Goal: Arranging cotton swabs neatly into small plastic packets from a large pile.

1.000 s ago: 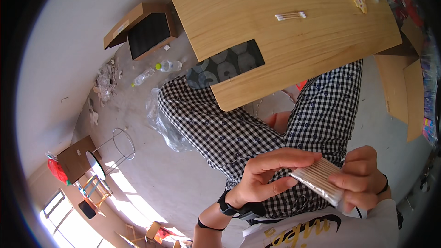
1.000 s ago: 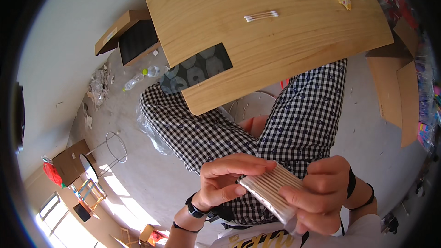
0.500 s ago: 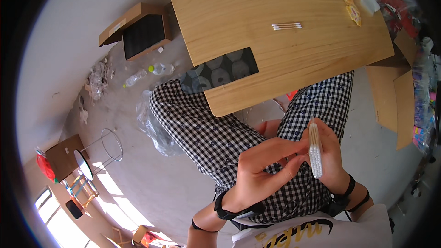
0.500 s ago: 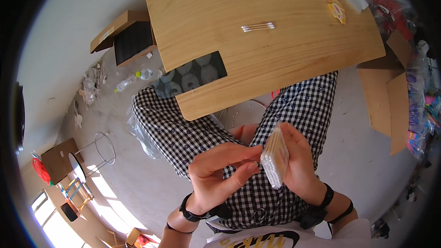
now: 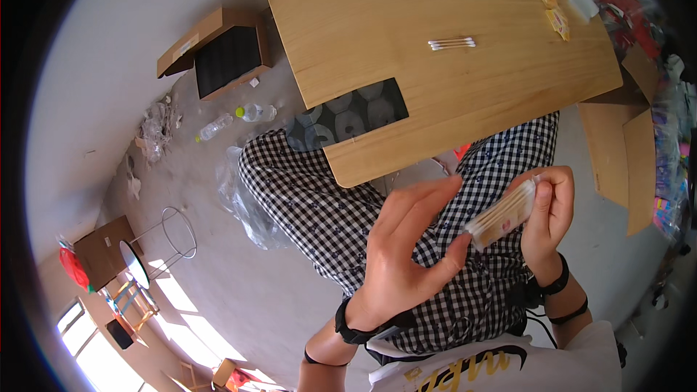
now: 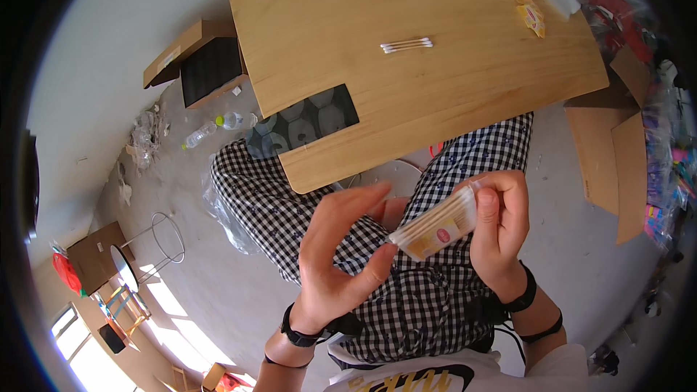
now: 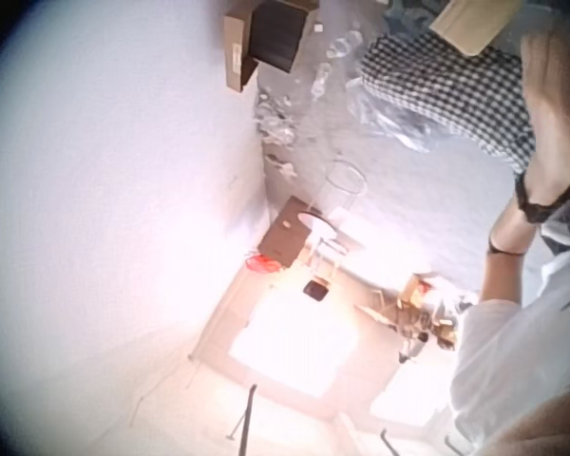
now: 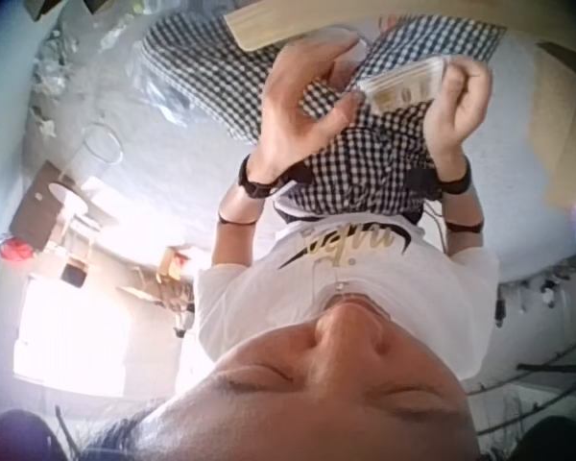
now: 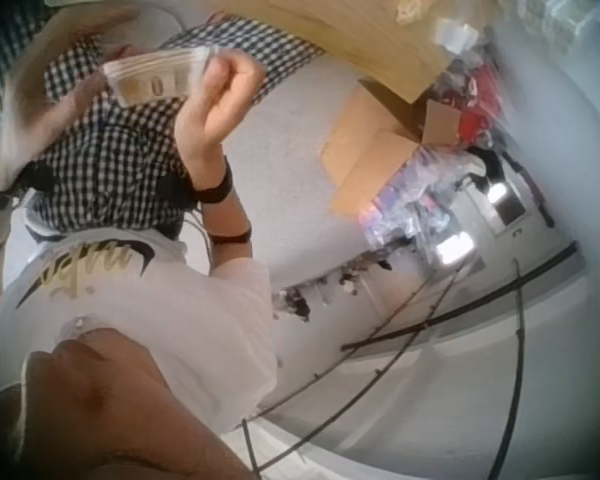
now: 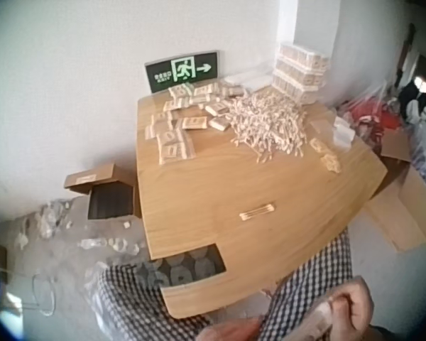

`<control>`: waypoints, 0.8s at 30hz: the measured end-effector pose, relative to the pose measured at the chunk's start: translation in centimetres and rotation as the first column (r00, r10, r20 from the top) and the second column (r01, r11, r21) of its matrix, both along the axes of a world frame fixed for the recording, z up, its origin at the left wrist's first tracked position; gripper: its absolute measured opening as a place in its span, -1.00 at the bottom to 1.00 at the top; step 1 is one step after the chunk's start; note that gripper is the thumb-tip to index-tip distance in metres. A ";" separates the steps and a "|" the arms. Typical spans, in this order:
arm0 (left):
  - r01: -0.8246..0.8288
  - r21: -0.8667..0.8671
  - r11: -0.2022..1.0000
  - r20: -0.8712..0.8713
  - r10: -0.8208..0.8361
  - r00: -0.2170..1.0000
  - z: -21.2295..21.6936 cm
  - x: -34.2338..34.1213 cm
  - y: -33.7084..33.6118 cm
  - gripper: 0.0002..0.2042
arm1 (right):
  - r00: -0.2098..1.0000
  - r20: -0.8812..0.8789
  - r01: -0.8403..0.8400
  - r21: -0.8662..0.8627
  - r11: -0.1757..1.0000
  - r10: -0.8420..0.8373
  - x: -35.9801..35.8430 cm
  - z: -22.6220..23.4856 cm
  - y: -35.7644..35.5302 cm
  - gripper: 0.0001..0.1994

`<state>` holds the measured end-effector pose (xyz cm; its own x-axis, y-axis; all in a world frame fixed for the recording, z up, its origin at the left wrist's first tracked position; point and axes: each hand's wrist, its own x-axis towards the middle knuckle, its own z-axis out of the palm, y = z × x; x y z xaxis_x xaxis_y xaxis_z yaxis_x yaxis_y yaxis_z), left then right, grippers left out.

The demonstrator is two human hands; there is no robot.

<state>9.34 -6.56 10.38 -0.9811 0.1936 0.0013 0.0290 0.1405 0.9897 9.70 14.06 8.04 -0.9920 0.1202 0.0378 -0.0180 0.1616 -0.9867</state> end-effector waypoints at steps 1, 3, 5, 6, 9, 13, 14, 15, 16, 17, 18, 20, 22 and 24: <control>-0.002 -0.084 0.996 -0.123 -0.009 0.992 0.2 -1.1 -0.1 -0.50 | 0.956 -0.280 -0.008 0.268 0.963 0.086 -1.4 0.3 0.2 -0.88; 0.025 -0.220 0.975 -0.278 -0.087 0.957 0.1 -2.8 -0.6 -0.39 | 0.870 -0.412 -0.047 0.475 0.879 0.269 -5.1 1.4 0.5 -0.87; 0.041 -0.199 0.979 -0.303 -0.101 0.948 -0.1 -4.6 -0.7 -0.39 | 0.742 -0.489 -0.027 0.662 0.749 0.459 -8.0 1.1 0.1 -0.82; 0.061 -0.161 0.985 -0.325 -0.111 0.939 -0.1 -5.5 -0.6 -0.38 | 0.678 -0.528 -0.021 0.681 0.732 0.511 -9.3 0.8 -0.5 -0.77; -0.034 -0.158 0.987 -0.273 -0.011 0.962 -2.0 -7.1 0.3 -0.56 | 0.603 -0.571 -0.015 0.690 0.724 0.557 -10.8 -0.3 -1.9 -0.70; -0.122 -0.196 0.973 -0.190 0.085 0.978 -4.0 -7.3 0.6 -0.75 | 0.743 -0.524 -0.112 0.517 0.849 0.417 -10.3 -2.4 -2.8 -0.72; -0.134 -0.173 0.976 -0.141 0.111 0.984 -4.5 -7.1 0.6 -0.75 | 0.847 -0.433 -0.158 0.348 0.924 0.308 -9.7 -2.7 -3.0 -0.74; -0.128 -0.180 0.975 -0.137 0.104 0.985 -5.0 -6.8 0.7 -0.75 | 0.921 -0.290 -0.194 0.242 0.951 0.262 -8.9 -3.0 -2.6 -0.79; -0.158 -0.158 0.975 -0.109 0.142 0.984 -5.6 -6.5 0.7 -0.77 | 0.923 -0.287 -0.190 0.235 0.953 0.255 -8.7 -3.6 -2.2 -0.79; -0.188 -0.137 0.973 -0.081 0.178 0.981 -5.9 -6.3 0.7 -0.78 | 0.931 -0.248 -0.209 0.236 0.949 0.267 -8.5 -4.0 -1.9 -0.83; -0.180 -0.143 0.973 -0.078 0.171 0.982 -6.1 -6.2 0.8 -0.78 | 0.937 -0.209 -0.229 0.236 0.944 0.280 -8.3 -4.2 -1.8 -0.87; -0.212 -0.023 0.977 -0.005 0.211 0.977 -6.5 -5.9 0.9 -0.78 | 0.949 -0.147 -0.256 0.164 0.953 0.280 -7.8 -4.3 -2.0 -0.90; -0.214 -0.005 0.977 -0.015 0.214 0.977 -6.6 -5.5 0.8 -0.78 | 0.954 -0.086 -0.280 0.092 0.955 0.288 -7.5 -4.4 -2.4 -0.92; -0.217 0.017 0.976 -0.028 0.217 0.976 -6.6 -5.4 0.7 -0.77 | 0.967 -0.101 -0.242 -0.069 0.968 0.234 -7.3 -4.6 -3.0 -0.93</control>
<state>3.98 -5.81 3.74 -0.9992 -0.0242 0.0316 0.0281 0.1328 0.9907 2.37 11.08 3.40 -0.9851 -0.1128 0.1297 -0.1373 0.0621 -0.9886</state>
